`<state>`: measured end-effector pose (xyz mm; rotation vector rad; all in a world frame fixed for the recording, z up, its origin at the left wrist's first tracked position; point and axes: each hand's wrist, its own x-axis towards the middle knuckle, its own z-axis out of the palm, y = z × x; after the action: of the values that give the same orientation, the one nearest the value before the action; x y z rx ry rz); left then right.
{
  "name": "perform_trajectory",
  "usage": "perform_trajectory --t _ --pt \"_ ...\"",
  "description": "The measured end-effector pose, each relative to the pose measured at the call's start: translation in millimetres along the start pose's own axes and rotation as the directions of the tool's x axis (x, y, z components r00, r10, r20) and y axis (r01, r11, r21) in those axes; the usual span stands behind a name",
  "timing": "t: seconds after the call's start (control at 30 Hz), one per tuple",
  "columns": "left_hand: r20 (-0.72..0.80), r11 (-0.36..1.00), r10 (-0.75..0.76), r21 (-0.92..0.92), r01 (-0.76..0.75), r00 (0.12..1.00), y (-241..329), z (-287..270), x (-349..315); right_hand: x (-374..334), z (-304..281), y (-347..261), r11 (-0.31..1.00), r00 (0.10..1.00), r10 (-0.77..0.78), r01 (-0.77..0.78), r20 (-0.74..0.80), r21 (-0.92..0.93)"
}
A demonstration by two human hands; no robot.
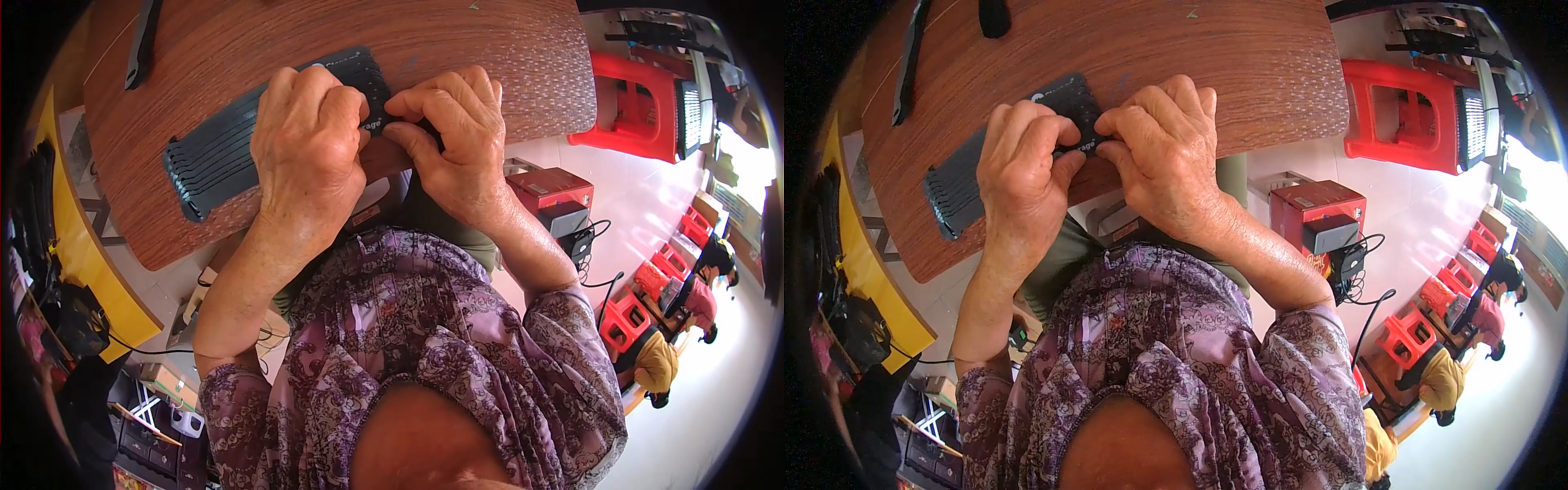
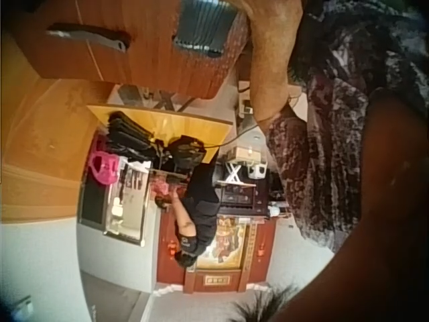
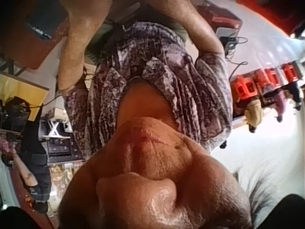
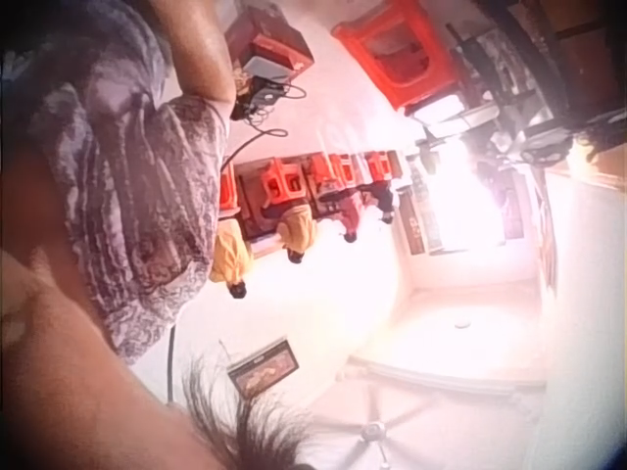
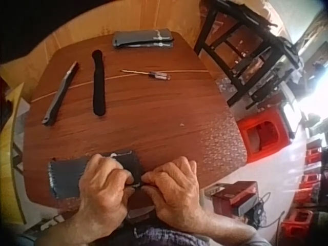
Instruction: Inspecting and organizing black textile garment straps with labels at a workbench.
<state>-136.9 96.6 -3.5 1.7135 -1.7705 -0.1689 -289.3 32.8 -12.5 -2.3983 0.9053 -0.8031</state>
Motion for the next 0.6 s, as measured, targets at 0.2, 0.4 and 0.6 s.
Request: perform_trajectory --t 0.2,0.4,0.6 --pt "0.079 1.000 0.004 -0.027 -0.001 0.997 -4 -2 4 -1 -1 1 1.000 1.000 0.011 -0.011 0.016 -0.014" --pt "-0.020 0.995 0.031 -0.098 -0.033 0.999 -9 4 0 0 0 2 0.999 0.999 -0.033 0.033 -0.003 0.024" --pt "-0.159 0.995 0.094 -0.016 -0.098 0.983 -9 1 -16 2 1 0 1.000 1.000 -0.003 0.002 0.025 0.029"
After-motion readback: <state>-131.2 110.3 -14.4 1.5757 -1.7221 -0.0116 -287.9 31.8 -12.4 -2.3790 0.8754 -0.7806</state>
